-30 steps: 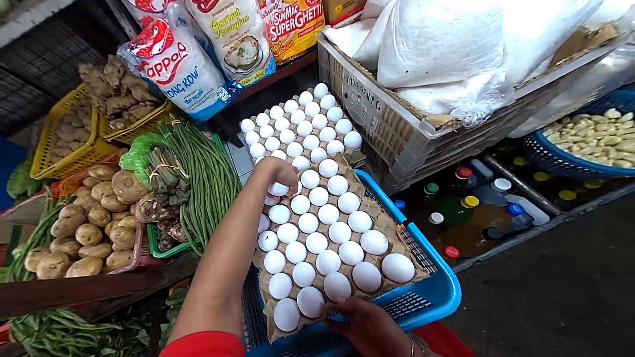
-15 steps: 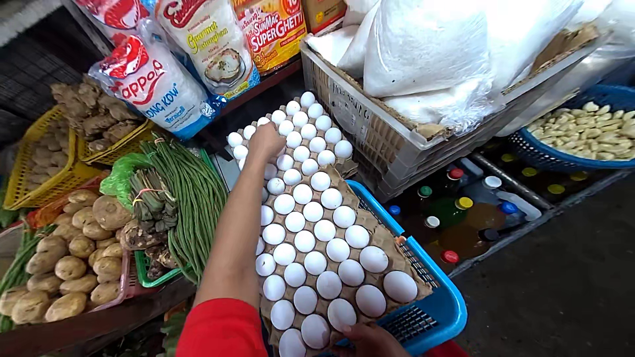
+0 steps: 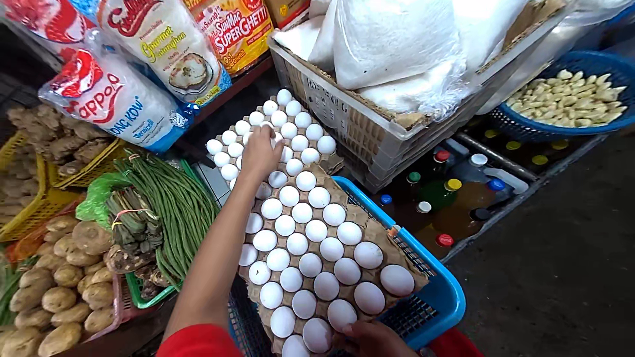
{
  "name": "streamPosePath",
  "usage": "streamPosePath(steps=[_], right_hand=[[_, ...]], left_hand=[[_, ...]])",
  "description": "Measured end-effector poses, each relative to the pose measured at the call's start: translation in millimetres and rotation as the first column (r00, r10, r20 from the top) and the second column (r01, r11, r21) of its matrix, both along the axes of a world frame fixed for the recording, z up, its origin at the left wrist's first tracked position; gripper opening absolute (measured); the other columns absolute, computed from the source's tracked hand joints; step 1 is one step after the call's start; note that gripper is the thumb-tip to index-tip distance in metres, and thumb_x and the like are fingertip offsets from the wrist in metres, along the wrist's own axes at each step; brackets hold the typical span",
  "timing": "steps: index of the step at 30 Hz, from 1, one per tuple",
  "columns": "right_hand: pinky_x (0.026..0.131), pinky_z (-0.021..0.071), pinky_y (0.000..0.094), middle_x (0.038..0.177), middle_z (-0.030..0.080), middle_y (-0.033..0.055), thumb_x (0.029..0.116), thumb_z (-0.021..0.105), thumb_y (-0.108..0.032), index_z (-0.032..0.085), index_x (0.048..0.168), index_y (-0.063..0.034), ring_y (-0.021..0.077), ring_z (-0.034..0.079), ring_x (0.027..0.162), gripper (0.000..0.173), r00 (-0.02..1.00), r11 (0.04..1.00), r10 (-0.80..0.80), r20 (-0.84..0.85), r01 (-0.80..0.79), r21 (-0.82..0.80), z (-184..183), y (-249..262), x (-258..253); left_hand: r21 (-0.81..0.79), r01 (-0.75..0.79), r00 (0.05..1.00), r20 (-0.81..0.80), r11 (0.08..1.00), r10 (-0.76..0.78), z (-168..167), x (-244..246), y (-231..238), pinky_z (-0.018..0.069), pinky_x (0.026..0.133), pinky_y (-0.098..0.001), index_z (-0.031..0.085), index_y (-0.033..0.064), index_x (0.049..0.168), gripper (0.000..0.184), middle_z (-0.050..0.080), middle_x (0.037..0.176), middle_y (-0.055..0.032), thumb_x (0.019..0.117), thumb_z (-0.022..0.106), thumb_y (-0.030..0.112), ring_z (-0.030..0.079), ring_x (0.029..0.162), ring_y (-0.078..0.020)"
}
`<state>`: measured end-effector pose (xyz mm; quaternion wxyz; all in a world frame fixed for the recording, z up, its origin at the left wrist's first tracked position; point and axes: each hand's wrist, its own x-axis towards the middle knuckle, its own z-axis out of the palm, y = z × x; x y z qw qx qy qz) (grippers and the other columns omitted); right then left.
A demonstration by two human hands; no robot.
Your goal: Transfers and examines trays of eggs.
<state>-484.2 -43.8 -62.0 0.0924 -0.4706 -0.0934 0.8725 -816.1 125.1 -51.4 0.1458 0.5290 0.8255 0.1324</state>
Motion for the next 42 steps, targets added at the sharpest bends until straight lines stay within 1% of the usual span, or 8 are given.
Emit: streamPosePath(steps=[4, 9, 12, 17, 24, 27, 34, 42], right_hand=[[0.083, 0.0563, 0.0287, 0.086, 0.068, 0.0044, 0.0931, 0.049, 0.01, 0.057, 0.099, -0.0044, 0.0121, 0.067, 0.081, 0.018, 0.999, 1.0, -0.024, 0.023, 0.024, -0.015, -3.2, -1.1, -2.9], [0.078, 0.0572, 0.0268, 0.081, 0.066, 0.0047, 0.0936, 0.048, 0.011, 0.056, 0.098, -0.0042, 0.0118, 0.066, 0.075, 0.018, 0.996, 0.997, -0.075, 0.046, 0.075, 0.0, -2.9, -5.7, -8.2], [0.078, 0.0566, 0.0264, 0.082, 0.066, 0.0048, 0.0916, 0.05, 0.011, 0.055, 0.099, -0.0042, 0.0116, 0.066, 0.075, 0.018, 0.995, 0.996, -0.084, 0.055, 0.084, 0.006, -2.7, -7.4, -8.9], [0.08, 0.0557, 0.0314, 0.087, 0.063, 0.0048, 0.0944, 0.054, 0.005, 0.052, 0.106, -0.0048, 0.014, 0.065, 0.081, 0.016, 0.997, 0.999, -0.045, 0.063, 0.046, -0.016, -1.7, -7.4, -8.4], [0.082, 0.0541, 0.0304, 0.095, 0.06, 0.007, 0.0952, 0.056, 0.004, 0.047, 0.119, -0.0042, 0.0146, 0.063, 0.086, 0.027, 0.993, 0.993, -0.113, 0.046, 0.114, -0.027, -0.2, -12.1, -8.0], [0.085, 0.0536, 0.0287, 0.102, 0.06, 0.0083, 0.0927, 0.056, 0.006, 0.045, 0.124, -0.0028, 0.0142, 0.063, 0.092, 0.035, 0.988, 0.988, -0.156, 0.02, 0.155, 0.01, 2.5, -19.9, -8.6], [0.084, 0.0559, 0.0264, 0.101, 0.065, 0.0033, 0.076, 0.065, 0.005, 0.045, 0.121, -0.0052, 0.009, 0.066, 0.091, 0.05, 0.972, 0.964, -0.214, -0.092, 0.225, 0.138, 6.6, -33.0, -4.8], [0.088, 0.0581, 0.0291, 0.098, 0.071, -0.0021, 0.0704, 0.077, -0.003, 0.048, 0.118, -0.0082, 0.0083, 0.07, 0.094, 0.055, 0.932, 0.911, -0.178, -0.317, 0.278, 0.305, 20.2, -36.4, 10.6]], left_hand=[[-0.275, 0.078, 0.972, 0.236, 0.958, -0.011, 5.0, -0.9, -67.3, 0.0438, 0.099, -0.0649, 0.063, -0.0079, 0.123, 0.045, 0.064, 0.117, -0.0302, 0.1107, 0.045, 0.031, 0.061, 0.113, -0.0448], [-0.339, 0.134, 0.942, 0.335, 0.931, -0.013, 0.0, 3.9, -103.2, 0.0396, 0.101, -0.0667, 0.061, -0.0038, 0.128, 0.052, 0.064, 0.12, -0.0309, 0.1134, 0.031, 0.035, 0.06, 0.118, -0.0455], [-0.328, 0.189, 0.903, 0.428, 0.926, -0.033, -5.9, 6.6, -104.8, 0.0396, 0.106, -0.0618, 0.052, -0.0028, 0.14, 0.048, 0.061, 0.129, -0.0308, 0.1129, 0.034, 0.032, 0.057, 0.123, -0.0425], [-0.376, 0.242, 0.837, 0.548, 0.894, 0.003, 0.2, 4.0, -92.1, 0.043, 0.101, -0.0505, 0.052, -0.0048, 0.136, 0.04, 0.059, 0.126, -0.0262, 0.112, 0.038, 0.024, 0.057, 0.114, -0.0315], [-0.391, 0.129, 0.814, 0.567, 0.911, 0.128, -9.7, 8.4, -99.3, 0.0459, 0.103, -0.0474, 0.04, 0.0006, 0.151, 0.06, 0.057, 0.135, -0.0254, 0.1001, 0.066, 0.017, 0.058, 0.119, -0.0305], [-0.389, 0.116, 0.806, 0.574, 0.914, 0.142, -7.9, 10.0, -100.7, 0.0452, 0.104, -0.0464, 0.037, 0.0, 0.153, 0.062, 0.056, 0.137, -0.0261, 0.0992, 0.066, 0.013, 0.057, 0.12, -0.0298], [-0.302, 0.09, 0.793, 0.598, 0.949, 0.115, 16.7, 16.1, -110.8, 0.052, 0.084, -0.0337, 0.051, 0.0047, 0.137, 0.039, 0.064, 0.11, -0.0122, 0.1002, 0.063, 0.01, 0.061, 0.092, -0.0134], [-0.211, 0.07, 0.807, 0.587, 0.975, 0.069, 62.1, 25.5, -117.0, 0.0526, 0.088, -0.0357, 0.05, 0.0025, 0.138, 0.04, 0.064, 0.112, -0.0127, 0.0999, 0.06, 0.009, 0.063, 0.096, -0.0141]])
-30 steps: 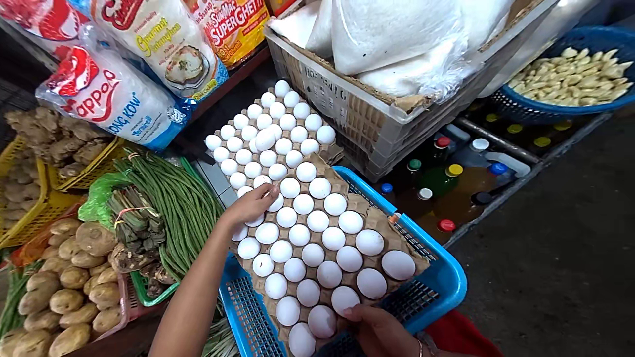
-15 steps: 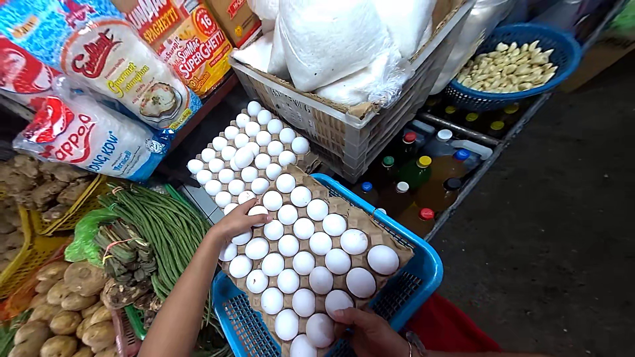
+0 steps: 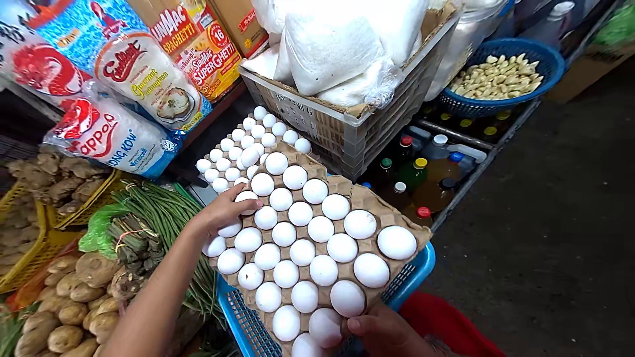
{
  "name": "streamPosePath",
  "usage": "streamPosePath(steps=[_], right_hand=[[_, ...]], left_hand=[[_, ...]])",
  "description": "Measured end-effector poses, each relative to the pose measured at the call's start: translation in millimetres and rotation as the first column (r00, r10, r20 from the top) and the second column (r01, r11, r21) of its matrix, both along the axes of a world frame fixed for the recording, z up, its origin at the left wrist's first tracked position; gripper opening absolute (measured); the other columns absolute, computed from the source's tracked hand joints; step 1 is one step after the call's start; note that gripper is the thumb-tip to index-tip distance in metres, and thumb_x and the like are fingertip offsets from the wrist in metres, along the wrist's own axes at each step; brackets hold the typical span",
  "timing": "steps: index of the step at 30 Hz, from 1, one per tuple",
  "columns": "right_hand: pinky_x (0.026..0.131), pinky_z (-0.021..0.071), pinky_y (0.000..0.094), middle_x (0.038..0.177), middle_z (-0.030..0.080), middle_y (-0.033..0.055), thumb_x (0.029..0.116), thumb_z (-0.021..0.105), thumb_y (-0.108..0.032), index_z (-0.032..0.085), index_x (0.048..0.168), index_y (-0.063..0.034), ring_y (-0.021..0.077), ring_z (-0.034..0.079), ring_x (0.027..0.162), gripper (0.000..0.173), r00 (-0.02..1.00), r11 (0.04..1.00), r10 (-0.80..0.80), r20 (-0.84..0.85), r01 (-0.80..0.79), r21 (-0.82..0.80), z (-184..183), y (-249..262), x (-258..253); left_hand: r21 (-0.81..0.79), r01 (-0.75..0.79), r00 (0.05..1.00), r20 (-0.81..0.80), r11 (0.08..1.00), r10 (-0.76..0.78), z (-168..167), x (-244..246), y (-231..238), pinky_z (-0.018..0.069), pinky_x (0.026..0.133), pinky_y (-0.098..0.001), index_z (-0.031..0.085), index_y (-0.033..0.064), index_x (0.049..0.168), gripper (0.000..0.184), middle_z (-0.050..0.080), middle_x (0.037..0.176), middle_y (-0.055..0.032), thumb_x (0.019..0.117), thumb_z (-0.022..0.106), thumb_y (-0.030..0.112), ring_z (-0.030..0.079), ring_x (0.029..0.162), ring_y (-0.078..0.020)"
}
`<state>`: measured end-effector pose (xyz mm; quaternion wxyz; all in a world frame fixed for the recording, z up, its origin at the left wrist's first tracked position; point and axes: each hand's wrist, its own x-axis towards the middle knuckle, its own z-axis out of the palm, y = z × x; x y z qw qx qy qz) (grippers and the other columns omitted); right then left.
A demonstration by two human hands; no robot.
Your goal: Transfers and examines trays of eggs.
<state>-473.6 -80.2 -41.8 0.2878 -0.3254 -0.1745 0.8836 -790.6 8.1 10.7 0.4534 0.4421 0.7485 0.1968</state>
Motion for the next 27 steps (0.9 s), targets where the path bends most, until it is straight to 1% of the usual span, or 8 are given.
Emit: streamPosePath(steps=[6, 10, 12, 14, 20, 23, 25, 27], right_hand=[[0.091, 0.0589, 0.0301, 0.105, 0.071, -0.0003, 0.0766, 0.073, -0.007, 0.04, 0.126, -0.0079, 0.0093, 0.07, 0.099, 0.06, 0.996, 0.994, -0.069, -0.056, 0.073, 0.08, 27.8, 14.8, 29.0], [0.089, 0.0604, 0.0316, 0.103, 0.071, 0.0008, 0.0808, 0.068, -0.01, 0.043, 0.126, -0.0092, 0.0105, 0.071, 0.097, 0.052, 0.988, 0.985, -0.151, -0.042, 0.154, 0.077, 45.6, 27.4, 71.2], [0.088, 0.0612, 0.0332, 0.102, 0.072, 0.0019, 0.0822, 0.069, -0.012, 0.046, 0.124, -0.0095, 0.0118, 0.072, 0.096, 0.047, 0.979, 0.978, -0.191, -0.063, 0.195, 0.066, 50.7, 37.7, 99.1], [0.087, 0.0616, 0.0328, 0.101, 0.072, 0.002, 0.0822, 0.069, -0.012, 0.049, 0.122, -0.01, 0.0116, 0.072, 0.096, 0.044, 0.97, 0.97, -0.231, -0.071, 0.236, 0.061, 54.8, 47.7, 130.5], [0.085, 0.0617, 0.0306, 0.098, 0.073, 0.0009, 0.0843, 0.063, -0.01, 0.053, 0.116, -0.0105, 0.0095, 0.072, 0.093, 0.033, 0.943, 0.939, -0.333, -0.013, 0.333, 0.083, 55.0, 89.7, 245.4], [0.084, 0.0615, 0.0308, 0.099, 0.071, 0.0007, 0.0821, 0.067, -0.016, 0.052, 0.118, -0.0113, 0.01, 0.071, 0.094, 0.039, 0.942, 0.941, -0.333, 0.046, 0.328, 0.085, 52.1, 122.7, 317.4], [0.083, 0.0621, 0.0306, 0.098, 0.072, 0.0018, 0.0795, 0.072, -0.02, 0.055, 0.117, -0.0107, 0.0108, 0.072, 0.093, 0.043, 0.93, 0.93, -0.364, 0.06, 0.36, 0.073, 48.6, 140.2, 362.6], [0.082, 0.0619, 0.0302, 0.098, 0.072, 0.0017, 0.0809, 0.07, -0.02, 0.055, 0.117, -0.0108, 0.011, 0.072, 0.092, 0.04, 0.91, 0.915, -0.402, 0.097, 0.397, 0.068, 49.3, 157.8, 404.9]], left_hand=[[0.021, -0.051, 0.997, -0.054, 0.998, 0.052, 38.1, 31.2, 0.2, 0.0517, 0.09, -0.0383, 0.045, 0.007, 0.146, 0.045, 0.063, 0.118, -0.014, 0.1038, 0.056, 0.018, 0.062, 0.101, -0.0169], [0.009, -0.079, 0.992, -0.093, 0.997, 0.079, 63.8, 73.8, 5.1, 0.0454, 0.101, -0.0543, 0.034, 0.0073, 0.157, 0.062, 0.056, 0.136, -0.0248, 0.1036, 0.058, 0.028, 0.057, 0.122, -0.0333], [0.011, -0.076, 0.992, -0.102, 0.997, 0.077, 73.2, 101.9, 12.1, 0.049, 0.095, -0.0511, 0.04, 0.0092, 0.152, 0.056, 0.06, 0.128, -0.0208, 0.1033, 0.058, 0.03, 0.06, 0.113, -0.0291], [0.004, -0.076, 0.993, -0.087, 0.997, 0.076, 80.3, 137.0, 21.6, 0.0516, 0.088, -0.0451, 0.046, 0.0104, 0.145, 0.046, 0.063, 0.117, -0.0155, 0.1044, 0.056, 0.03, 0.062, 0.103, -0.0232], [-0.012, -0.054, 0.995, -0.08, 0.998, 0.053, 79.0, 262.5, 80.4, 0.0525, 0.089, -0.0475, 0.048, 0.0125, 0.146, 0.047, 0.065, 0.116, -0.015, 0.1043, 0.056, 0.032, 0.064, 0.104, -0.0246], [-0.007, -0.002, 0.998, -0.069, 1.0, 0.002, 68.9, 335.5, 127.8, 0.052, 0.087, -0.0459, 0.052, 0.0118, 0.138, 0.04, 0.066, 0.112, -0.0128, 0.1041, 0.057, 0.032, 0.063, 0.101, -0.0224], [-0.04, 0.02, 0.997, -0.071, 0.999, -0.023, 60.6, 386.2, 160.4, 0.0513, 0.089, -0.0479, 0.05, 0.015, 0.142, 0.044, 0.065, 0.116, -0.0138, 0.1039, 0.058, 0.035, 0.063, 0.104, -0.0241], [-0.031, 0.086, 0.993, -0.073, 0.996, -0.088, 52.5, 437.3, 193.8, 0.052, 0.089, -0.0491, 0.048, 0.0143, 0.146, 0.046, 0.065, 0.118, -0.0156, 0.1047, 0.056, 0.034, 0.063, 0.104, -0.0254]])
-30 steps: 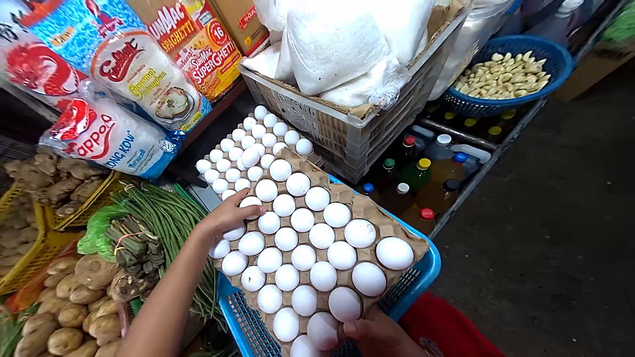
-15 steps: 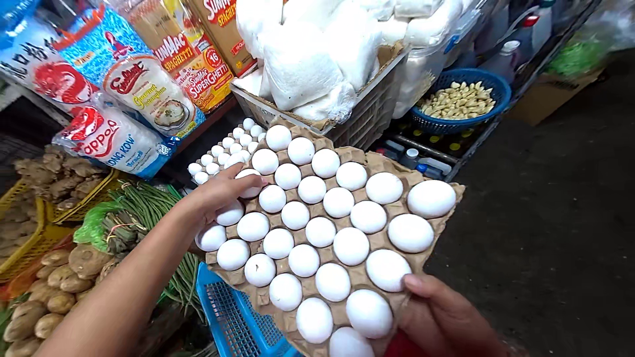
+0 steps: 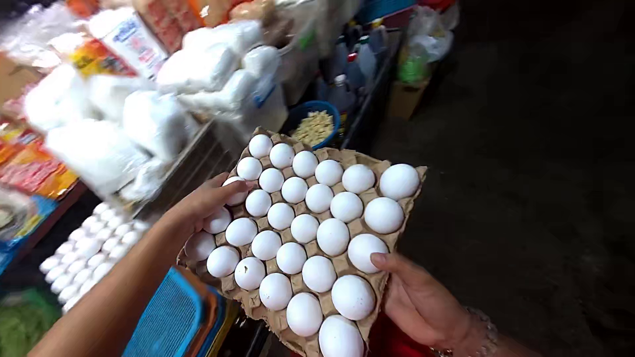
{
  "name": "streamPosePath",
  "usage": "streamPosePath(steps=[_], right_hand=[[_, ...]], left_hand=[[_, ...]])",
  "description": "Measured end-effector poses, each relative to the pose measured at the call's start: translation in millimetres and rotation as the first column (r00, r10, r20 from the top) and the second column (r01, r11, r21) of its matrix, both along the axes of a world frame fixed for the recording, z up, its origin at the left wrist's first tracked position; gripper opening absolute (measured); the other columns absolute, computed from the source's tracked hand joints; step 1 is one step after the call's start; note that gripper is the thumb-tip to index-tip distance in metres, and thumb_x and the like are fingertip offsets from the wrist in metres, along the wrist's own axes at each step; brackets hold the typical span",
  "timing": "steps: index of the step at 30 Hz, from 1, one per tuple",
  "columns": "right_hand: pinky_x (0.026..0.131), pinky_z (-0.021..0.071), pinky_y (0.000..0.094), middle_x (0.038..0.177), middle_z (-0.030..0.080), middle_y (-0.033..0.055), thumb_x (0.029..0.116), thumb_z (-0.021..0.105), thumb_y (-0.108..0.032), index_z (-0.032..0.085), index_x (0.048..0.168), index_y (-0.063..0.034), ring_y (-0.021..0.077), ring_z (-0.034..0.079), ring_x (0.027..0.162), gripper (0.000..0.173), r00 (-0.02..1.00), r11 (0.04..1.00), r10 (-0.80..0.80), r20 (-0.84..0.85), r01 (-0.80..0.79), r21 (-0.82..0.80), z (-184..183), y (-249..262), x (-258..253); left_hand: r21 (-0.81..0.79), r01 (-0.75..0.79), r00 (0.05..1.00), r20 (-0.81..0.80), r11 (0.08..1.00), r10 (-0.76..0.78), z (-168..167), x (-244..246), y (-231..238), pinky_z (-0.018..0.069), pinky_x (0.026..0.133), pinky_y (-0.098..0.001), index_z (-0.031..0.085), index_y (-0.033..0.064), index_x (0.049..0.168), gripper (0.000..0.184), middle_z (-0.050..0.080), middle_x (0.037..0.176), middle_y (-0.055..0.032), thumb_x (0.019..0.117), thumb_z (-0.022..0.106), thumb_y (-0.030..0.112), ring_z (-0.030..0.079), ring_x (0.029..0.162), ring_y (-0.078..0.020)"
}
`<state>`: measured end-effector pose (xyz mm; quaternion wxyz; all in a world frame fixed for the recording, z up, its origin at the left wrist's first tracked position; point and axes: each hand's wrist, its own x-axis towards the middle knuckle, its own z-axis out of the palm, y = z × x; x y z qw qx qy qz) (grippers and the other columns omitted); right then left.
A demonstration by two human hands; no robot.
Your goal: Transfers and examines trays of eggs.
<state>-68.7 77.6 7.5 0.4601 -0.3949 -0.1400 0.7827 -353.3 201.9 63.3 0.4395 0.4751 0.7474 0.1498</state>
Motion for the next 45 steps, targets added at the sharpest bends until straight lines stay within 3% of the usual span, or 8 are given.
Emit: streamPosePath(steps=[4, 13, 19, 28, 35, 37, 41, 45], right_hand=[[0.082, 0.0603, 0.0288, 0.097, 0.07, 0.0009, 0.0888, 0.059, -0.015, 0.053, 0.118, -0.0091, 0.0094, 0.071, 0.09, 0.03, 0.99, 0.99, -0.128, 0.058, 0.13, -0.047, 3.1, 39.0, 74.2], [0.083, 0.0593, 0.0296, 0.098, 0.069, 0.004, 0.0931, 0.056, -0.012, 0.052, 0.122, -0.0063, 0.0112, 0.07, 0.091, 0.029, 0.92, 0.913, -0.39, 0.039, 0.391, -0.114, -23.8, 167.5, 218.9], [0.082, 0.0594, 0.0291, 0.097, 0.069, 0.004, 0.0975, 0.05, -0.008, 0.051, 0.123, -0.006, 0.0109, 0.07, 0.089, 0.026, 0.871, 0.862, -0.49, 0.044, 0.492, -0.121, -32.1, 303.8, 328.1], [0.079, 0.0586, 0.029, 0.099, 0.066, 0.0052, 0.0951, 0.055, -0.008, 0.047, 0.129, -0.0056, 0.0119, 0.068, 0.089, 0.035, 0.809, 0.797, -0.584, 0.058, 0.586, -0.145, -24.6, 527.5, 520.2], [0.085, 0.055, 0.0321, 0.112, 0.06, 0.01, 0.0947, 0.059, -0.003, 0.04, 0.141, -0.0028, 0.015, 0.064, 0.099, 0.05, 0.825, 0.82, -0.563, 0.048, 0.565, -0.094, -34.2, 708.4, 709.8], [0.088, 0.0548, 0.0325, 0.114, 0.06, 0.0109, 0.0921, 0.061, 0.0, 0.041, 0.141, -0.0016, 0.0153, 0.063, 0.101, 0.053, 0.837, 0.833, -0.545, 0.052, 0.548, -0.082, -29.9, 762.3, 762.0], [0.09, 0.0536, 0.034, 0.119, 0.059, 0.0125, 0.0916, 0.062, -0.003, 0.038, 0.144, -0.0025, 0.0172, 0.062, 0.105, 0.058, 0.904, 0.896, -0.423, 0.062, 0.428, -0.119, -25.7, 872.3, 851.7], [0.086, 0.0551, 0.0322, 0.113, 0.061, 0.0104, 0.0908, 0.062, -0.005, 0.041, 0.14, -0.0036, 0.0154, 0.064, 0.1, 0.054, 0.939, 0.931, -0.334, 0.081, 0.342, -0.124, -34.6, 993.1, 929.2]], left_hand=[[0.048, 0.151, 0.988, 0.033, 0.987, -0.153, -11.6, 98.7, 70.4, 0.0557, 0.078, -0.0348, 0.048, 0.0111, 0.144, 0.041, 0.066, 0.103, -0.0092, 0.1065, 0.054, 0.028, 0.065, 0.087, -0.0138], [-0.014, 0.383, 0.923, 0.052, 0.923, -0.382, -33.5, 290.5, 253.3, 0.0504, 0.096, -0.0402, 0.043, 0.0055, 0.147, 0.049, 0.06, 0.127, -0.0173, 0.1041, 0.058, 0.023, 0.061, 0.11, -0.0209], [0.018, 0.479, 0.875, 0.071, 0.877, -0.479, -45.9, 421.2, 410.1, 0.051, 0.098, -0.0405, 0.042, 0.0035, 0.148, 0.053, 0.061, 0.129, -0.0183, 0.1026, 0.06, 0.022, 0.062, 0.112, -0.0219], [0.072, 0.609, 0.788, 0.056, 0.79, -0.612, -41.6, 648.8, 657.6, 0.0491, 0.101, -0.0392, 0.039, 0.0016, 0.15, 0.054, 0.058, 0.134, -0.0194, 0.1027, 0.059, 0.018, 0.06, 0.118, -0.0215], [0.148, 0.544, 0.827, 0.074, 0.826, -0.558, -69.0, 825.6, 828.9, 0.0463, 0.107, -0.0438, 0.036, -0.0013, 0.153, 0.059, 0.055, 0.141, -0.0234, 0.1011, 0.06, 0.016, 0.057, 0.126, -0.0267], [0.172, 0.502, 0.849, 0.086, 0.848, -0.521, -70.4, 870.1, 875.1, 0.0482, 0.105, -0.0411, 0.037, -0.0011, 0.152, 0.06, 0.056, 0.138, -0.0215, 0.0992, 0.059, 0.016, 0.059, 0.122, -0.0233], [0.14, 0.417, 0.899, 0.082, 0.898, -0.43, -66.8, 932.2, 966.7, 0.0479, 0.105, -0.0423, 0.039, -0.0013, 0.151, 0.06, 0.057, 0.138, -0.022, 0.0986, 0.061, 0.018, 0.058, 0.123, -0.0245], [0.122, 0.309, 0.941, 0.102, 0.943, -0.322, -66.7, 986.7, 1060.0, 0.0502, 0.102, -0.0395, 0.042, 0.0001, 0.149, 0.056, 0.06, 0.133, -0.0189, 0.0993, 0.06, 0.018, 0.061, 0.117, -0.0211]])
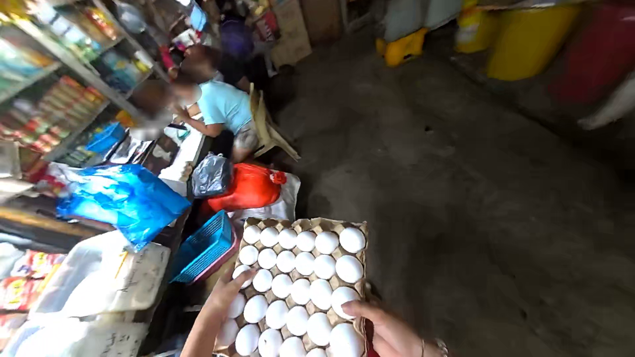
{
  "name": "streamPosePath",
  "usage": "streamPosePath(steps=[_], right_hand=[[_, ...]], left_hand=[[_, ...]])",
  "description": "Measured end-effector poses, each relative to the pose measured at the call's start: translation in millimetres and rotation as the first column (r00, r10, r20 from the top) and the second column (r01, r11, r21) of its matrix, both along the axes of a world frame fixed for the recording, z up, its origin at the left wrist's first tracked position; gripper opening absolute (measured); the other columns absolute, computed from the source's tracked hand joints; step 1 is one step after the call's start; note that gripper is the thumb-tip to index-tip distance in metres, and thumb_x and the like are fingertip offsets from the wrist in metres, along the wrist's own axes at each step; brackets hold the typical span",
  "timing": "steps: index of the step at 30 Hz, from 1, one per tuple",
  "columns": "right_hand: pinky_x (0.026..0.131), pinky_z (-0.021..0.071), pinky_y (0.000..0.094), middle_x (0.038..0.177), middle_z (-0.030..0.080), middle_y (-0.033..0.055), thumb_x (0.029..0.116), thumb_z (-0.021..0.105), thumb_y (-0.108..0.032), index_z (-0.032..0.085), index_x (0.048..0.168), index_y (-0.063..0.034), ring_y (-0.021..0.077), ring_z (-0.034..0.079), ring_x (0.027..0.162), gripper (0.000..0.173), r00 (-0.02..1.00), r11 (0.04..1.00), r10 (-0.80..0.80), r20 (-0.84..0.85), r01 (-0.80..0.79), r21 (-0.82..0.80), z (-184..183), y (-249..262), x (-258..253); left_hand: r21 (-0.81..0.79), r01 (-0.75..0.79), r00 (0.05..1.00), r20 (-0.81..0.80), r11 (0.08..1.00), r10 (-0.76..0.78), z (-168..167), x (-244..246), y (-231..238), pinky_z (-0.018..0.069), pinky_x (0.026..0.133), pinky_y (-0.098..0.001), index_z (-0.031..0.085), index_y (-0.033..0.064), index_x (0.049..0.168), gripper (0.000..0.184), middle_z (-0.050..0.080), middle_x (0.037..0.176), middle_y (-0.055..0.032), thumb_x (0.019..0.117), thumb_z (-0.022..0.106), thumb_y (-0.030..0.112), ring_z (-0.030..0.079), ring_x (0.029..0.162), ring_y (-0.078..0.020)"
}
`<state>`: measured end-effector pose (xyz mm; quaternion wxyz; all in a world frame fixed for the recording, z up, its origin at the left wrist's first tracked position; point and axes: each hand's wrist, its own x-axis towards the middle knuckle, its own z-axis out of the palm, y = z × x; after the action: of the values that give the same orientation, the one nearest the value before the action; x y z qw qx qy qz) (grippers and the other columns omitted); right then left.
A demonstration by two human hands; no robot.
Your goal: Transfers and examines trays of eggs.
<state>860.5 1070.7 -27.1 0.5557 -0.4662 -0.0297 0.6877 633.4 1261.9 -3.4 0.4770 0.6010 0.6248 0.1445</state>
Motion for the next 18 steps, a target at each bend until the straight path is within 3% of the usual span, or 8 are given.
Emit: streamPosePath(steps=[4, 9, 15, 18], right_hand=[[0.085, 0.0557, 0.0309, 0.11, 0.062, 0.009, 0.0899, 0.061, -0.006, 0.043, 0.138, -0.0035, 0.0139, 0.065, 0.098, 0.052, 0.996, 0.996, 0.086, 0.026, -0.086, 0.009, -12.7, 129.2, 63.8], [0.085, 0.0551, 0.0305, 0.107, 0.063, 0.0077, 0.0912, 0.061, -0.006, 0.047, 0.132, -0.0026, 0.0129, 0.064, 0.096, 0.043, 0.985, 0.988, 0.153, 0.075, -0.154, 0.002, 5.4, 292.6, 138.1], [0.088, 0.0545, 0.0324, 0.114, 0.06, 0.0096, 0.0929, 0.061, -0.005, 0.041, 0.141, -0.0051, 0.0153, 0.063, 0.102, 0.052, 0.954, 0.953, 0.299, -0.019, -0.298, 0.053, 23.3, 475.6, 207.8], [0.09, 0.0533, 0.0324, 0.115, 0.06, 0.0106, 0.0948, 0.061, -0.003, 0.042, 0.141, -0.0034, 0.0157, 0.062, 0.103, 0.05, 0.905, 0.906, 0.422, -0.052, -0.418, 0.073, 22.1, 573.4, 238.7]], left_hand=[[-0.008, -0.08, 0.996, 0.036, 0.997, 0.08, -14.2, 46.3, 107.4, 0.0534, 0.095, -0.0349, 0.044, 0.0006, 0.145, 0.052, 0.063, 0.124, -0.0149, 0.0991, 0.06, 0.017, 0.064, 0.107, -0.0154], [0.004, -0.155, 0.985, 0.079, 0.988, 0.154, -12.2, 108.7, 251.2, 0.0539, 0.093, -0.0346, 0.045, 0.0001, 0.145, 0.051, 0.064, 0.122, -0.0143, 0.0993, 0.06, 0.017, 0.065, 0.104, -0.0142], [0.069, -0.236, 0.972, 0.024, 0.969, 0.235, 8.0, 157.7, 404.1, 0.0573, 0.082, -0.0253, 0.047, 0.0007, 0.139, 0.046, 0.066, 0.108, -0.0051, 0.0981, 0.056, 0.018, 0.066, 0.09, -0.0039], [0.11, -0.319, 0.945, -0.037, 0.941, 0.324, 6.5, 170.2, 467.6, 0.0571, 0.083, -0.0279, 0.045, 0.0012, 0.141, 0.057, 0.065, 0.109, -0.0036, 0.0927, 0.059, 0.028, 0.065, 0.091, -0.0037]])
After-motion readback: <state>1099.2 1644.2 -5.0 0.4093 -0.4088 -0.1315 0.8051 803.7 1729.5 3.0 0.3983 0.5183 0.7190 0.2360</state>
